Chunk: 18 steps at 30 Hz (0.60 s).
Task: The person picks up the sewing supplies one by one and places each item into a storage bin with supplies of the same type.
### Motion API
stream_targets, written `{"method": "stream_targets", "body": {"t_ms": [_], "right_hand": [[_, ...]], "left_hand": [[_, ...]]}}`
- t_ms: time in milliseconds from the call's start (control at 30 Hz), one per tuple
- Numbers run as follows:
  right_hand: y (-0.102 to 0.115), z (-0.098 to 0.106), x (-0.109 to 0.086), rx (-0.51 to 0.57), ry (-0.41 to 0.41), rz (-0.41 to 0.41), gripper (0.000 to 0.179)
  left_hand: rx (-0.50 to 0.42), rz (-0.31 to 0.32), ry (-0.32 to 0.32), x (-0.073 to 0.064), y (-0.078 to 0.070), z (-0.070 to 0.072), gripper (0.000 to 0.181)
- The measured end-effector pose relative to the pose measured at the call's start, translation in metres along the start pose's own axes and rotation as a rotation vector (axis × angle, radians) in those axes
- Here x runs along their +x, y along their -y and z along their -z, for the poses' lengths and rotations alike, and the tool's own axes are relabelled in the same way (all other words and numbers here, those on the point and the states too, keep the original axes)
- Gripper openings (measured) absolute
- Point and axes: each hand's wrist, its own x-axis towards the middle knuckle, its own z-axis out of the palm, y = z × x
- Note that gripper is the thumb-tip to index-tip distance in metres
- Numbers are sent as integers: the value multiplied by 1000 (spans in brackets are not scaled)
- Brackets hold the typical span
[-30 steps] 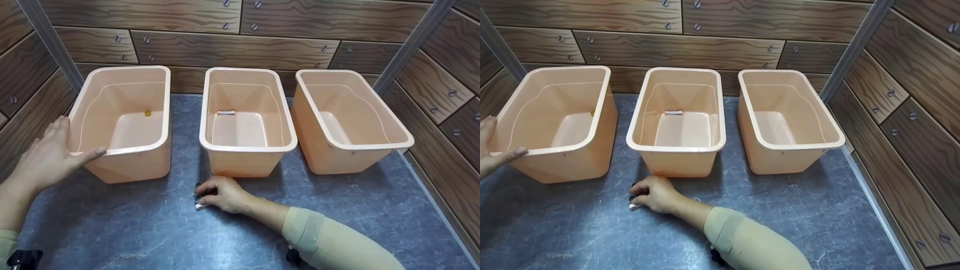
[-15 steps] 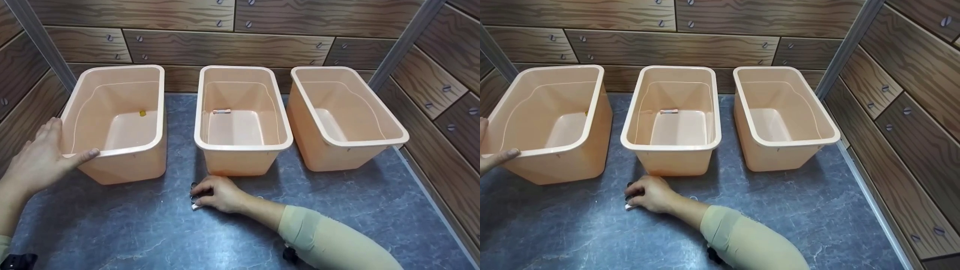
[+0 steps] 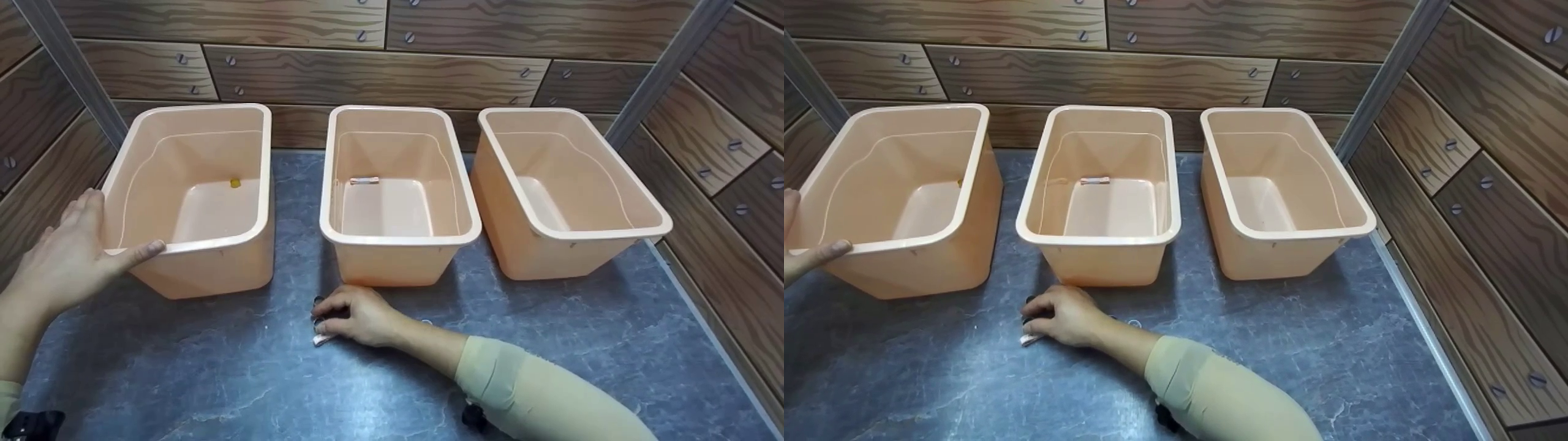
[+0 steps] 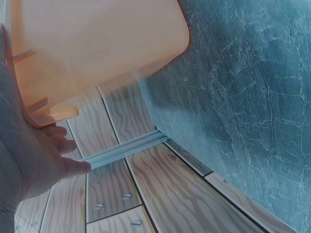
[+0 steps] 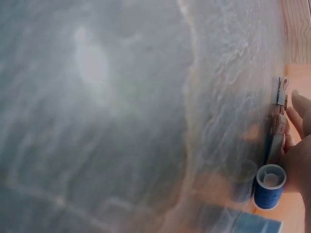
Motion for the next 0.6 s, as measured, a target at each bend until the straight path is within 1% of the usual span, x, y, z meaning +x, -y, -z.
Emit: {"method": "stream_targets", "body": {"t_ms": [233, 600], "right_hand": [[-2, 0, 0, -26, -4, 22, 26], [-2, -2, 0, -54, -24, 25, 24]], "left_hand": [[2, -5, -2, 2, 2, -1, 125], [-6, -2, -4, 1, 1, -1, 124]]}}
